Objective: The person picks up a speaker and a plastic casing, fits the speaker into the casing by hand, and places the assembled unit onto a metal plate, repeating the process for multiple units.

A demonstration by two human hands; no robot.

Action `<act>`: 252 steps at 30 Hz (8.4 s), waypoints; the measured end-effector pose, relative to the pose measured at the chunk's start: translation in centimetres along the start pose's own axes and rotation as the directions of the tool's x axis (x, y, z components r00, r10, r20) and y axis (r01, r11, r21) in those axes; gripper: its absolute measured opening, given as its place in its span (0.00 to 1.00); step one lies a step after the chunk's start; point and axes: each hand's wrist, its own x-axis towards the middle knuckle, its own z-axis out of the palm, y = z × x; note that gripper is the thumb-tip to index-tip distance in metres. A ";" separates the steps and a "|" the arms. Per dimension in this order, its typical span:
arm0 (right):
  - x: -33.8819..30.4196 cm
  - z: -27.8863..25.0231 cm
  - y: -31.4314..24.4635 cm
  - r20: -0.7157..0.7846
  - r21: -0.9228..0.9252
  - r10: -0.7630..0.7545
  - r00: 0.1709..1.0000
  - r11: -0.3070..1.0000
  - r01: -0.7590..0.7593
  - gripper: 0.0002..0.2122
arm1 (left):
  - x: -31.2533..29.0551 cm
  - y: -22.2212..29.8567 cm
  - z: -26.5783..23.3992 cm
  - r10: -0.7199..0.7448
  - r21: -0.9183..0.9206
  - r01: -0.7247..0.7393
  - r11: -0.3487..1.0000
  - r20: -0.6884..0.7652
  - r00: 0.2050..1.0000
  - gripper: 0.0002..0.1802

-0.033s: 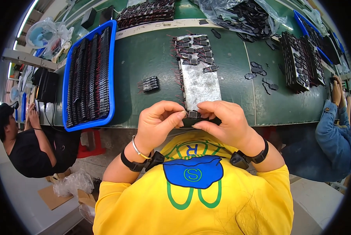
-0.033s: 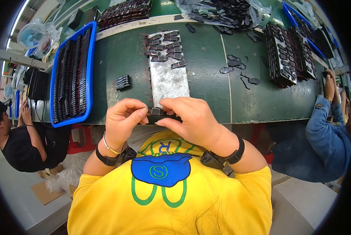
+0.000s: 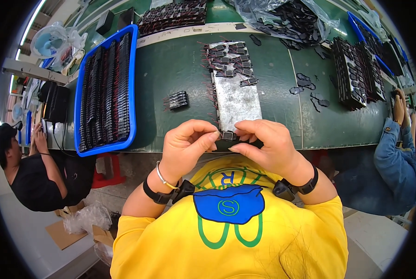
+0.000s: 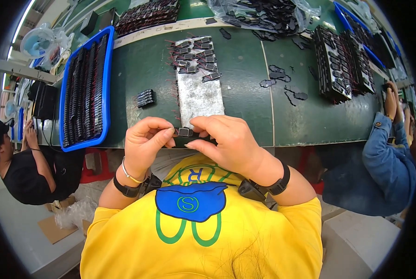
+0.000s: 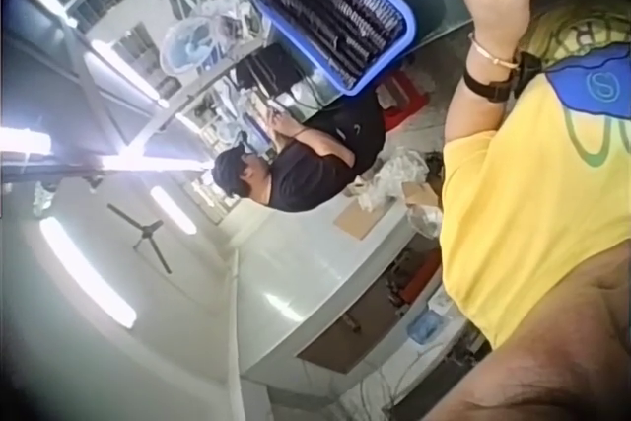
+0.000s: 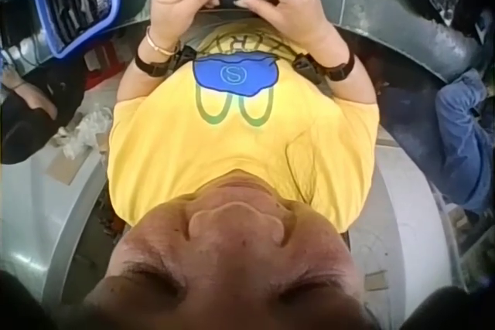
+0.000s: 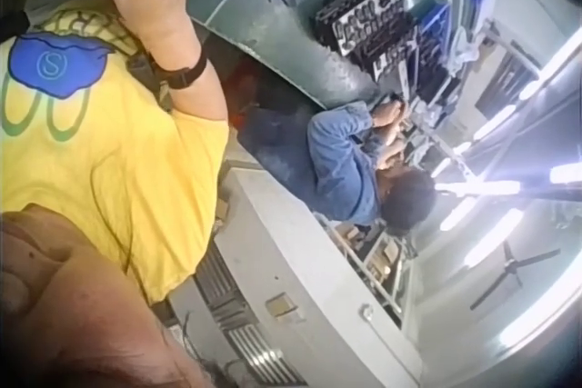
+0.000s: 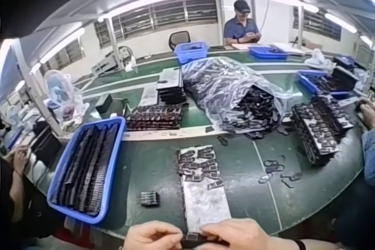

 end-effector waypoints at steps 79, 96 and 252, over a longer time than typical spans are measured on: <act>-0.9 -0.7 0.2 -0.109 -0.002 -0.120 0.987 0.993 0.121 0.15 | 0.3 0.6 1.1 -0.158 -0.060 0.170 0.984 0.172 0.972 0.14; -0.3 -1.9 -0.7 0.007 -0.116 -0.113 0.994 0.987 0.113 0.13 | 0.3 0.7 1.5 -0.017 -0.026 0.022 0.999 0.195 0.981 0.13; -1.4 0.0 0.3 -0.051 -0.184 -0.230 0.972 0.959 0.217 0.13 | 0.0 0.1 1.9 0.229 0.397 -0.272 0.877 0.152 0.961 0.08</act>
